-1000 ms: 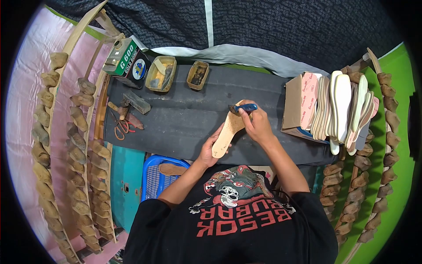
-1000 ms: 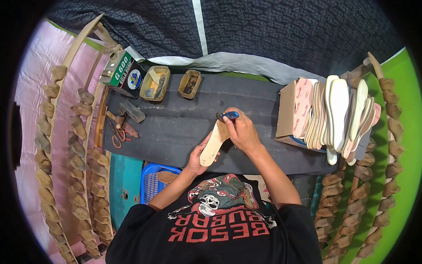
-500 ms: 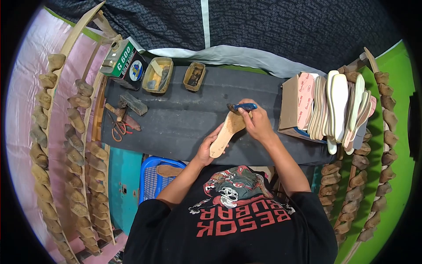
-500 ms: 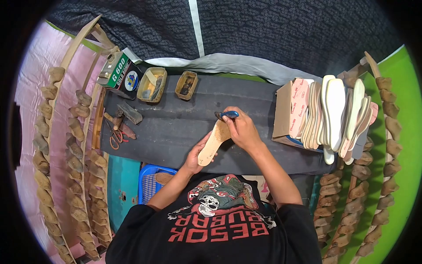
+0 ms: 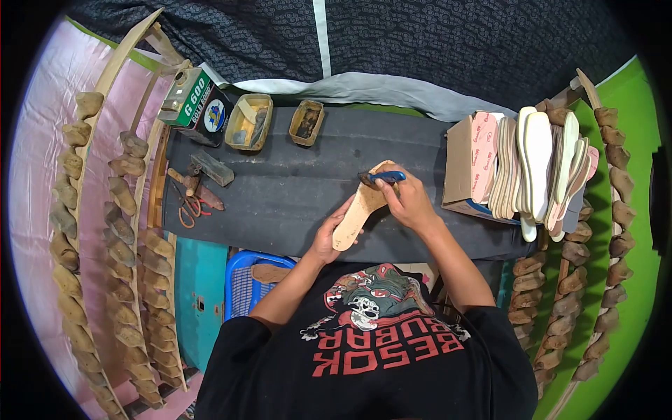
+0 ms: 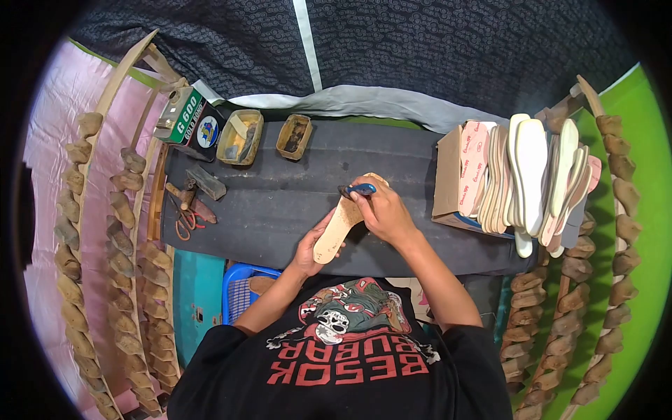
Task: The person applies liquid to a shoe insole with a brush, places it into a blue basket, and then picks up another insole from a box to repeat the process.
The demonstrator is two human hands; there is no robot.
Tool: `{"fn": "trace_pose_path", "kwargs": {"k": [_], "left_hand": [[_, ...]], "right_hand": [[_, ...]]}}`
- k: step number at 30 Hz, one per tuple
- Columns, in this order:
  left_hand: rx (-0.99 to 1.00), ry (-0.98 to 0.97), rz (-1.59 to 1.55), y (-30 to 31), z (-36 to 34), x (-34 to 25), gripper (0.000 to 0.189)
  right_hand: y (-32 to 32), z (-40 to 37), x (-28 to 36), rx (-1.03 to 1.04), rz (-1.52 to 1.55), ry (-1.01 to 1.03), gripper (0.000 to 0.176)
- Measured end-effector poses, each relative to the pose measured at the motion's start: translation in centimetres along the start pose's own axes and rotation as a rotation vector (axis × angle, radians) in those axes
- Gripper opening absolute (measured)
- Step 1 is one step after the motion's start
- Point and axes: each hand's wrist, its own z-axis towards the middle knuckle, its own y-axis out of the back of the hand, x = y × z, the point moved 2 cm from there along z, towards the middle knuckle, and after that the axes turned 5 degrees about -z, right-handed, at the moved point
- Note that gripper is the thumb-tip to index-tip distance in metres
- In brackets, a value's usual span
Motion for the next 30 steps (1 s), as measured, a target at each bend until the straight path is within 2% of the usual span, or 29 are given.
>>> {"fn": "trace_pose_path", "kwargs": {"k": [3, 6, 10, 13, 17, 22, 30], "left_hand": [[-0.014, -0.005, -0.025, 0.2, 0.1, 0.4, 0.07], [-0.039, -0.025, -0.054, 0.3, 0.3, 0.5, 0.07], [-0.04, -0.03, -0.059, 0.3, 0.3, 0.2, 0.07], [-0.021, -0.03, -0.045, -0.2, 0.2, -0.1, 0.071], [0.014, -0.041, -0.056, -0.3, 0.1, -0.2, 0.071], [-0.015, -0.084, -0.076, 0.8, -0.9, -0.7, 0.072], [-0.127, -0.221, -0.183, 3.9, -4.2, -3.0, 0.072]], "right_hand": [[-0.3, -0.9, 0.8, 0.027, 0.023, -0.007, 0.016], [-0.8, -1.6, 2.0, 0.154, 0.012, 0.049, 0.015], [-1.0, -1.6, 1.9, 0.151, 0.052, -0.013, 0.014], [-0.7, -0.3, 0.4, 0.027, 0.025, 0.016, 0.015], [0.0, 1.9, -1.1, -0.075, -0.053, -0.081, 0.017], [-0.7, 5.4, -3.5, -0.174, -0.058, -0.079, 0.018], [-7.5, 12.2, -4.6, -0.103, 0.053, -0.137, 0.021]]}}
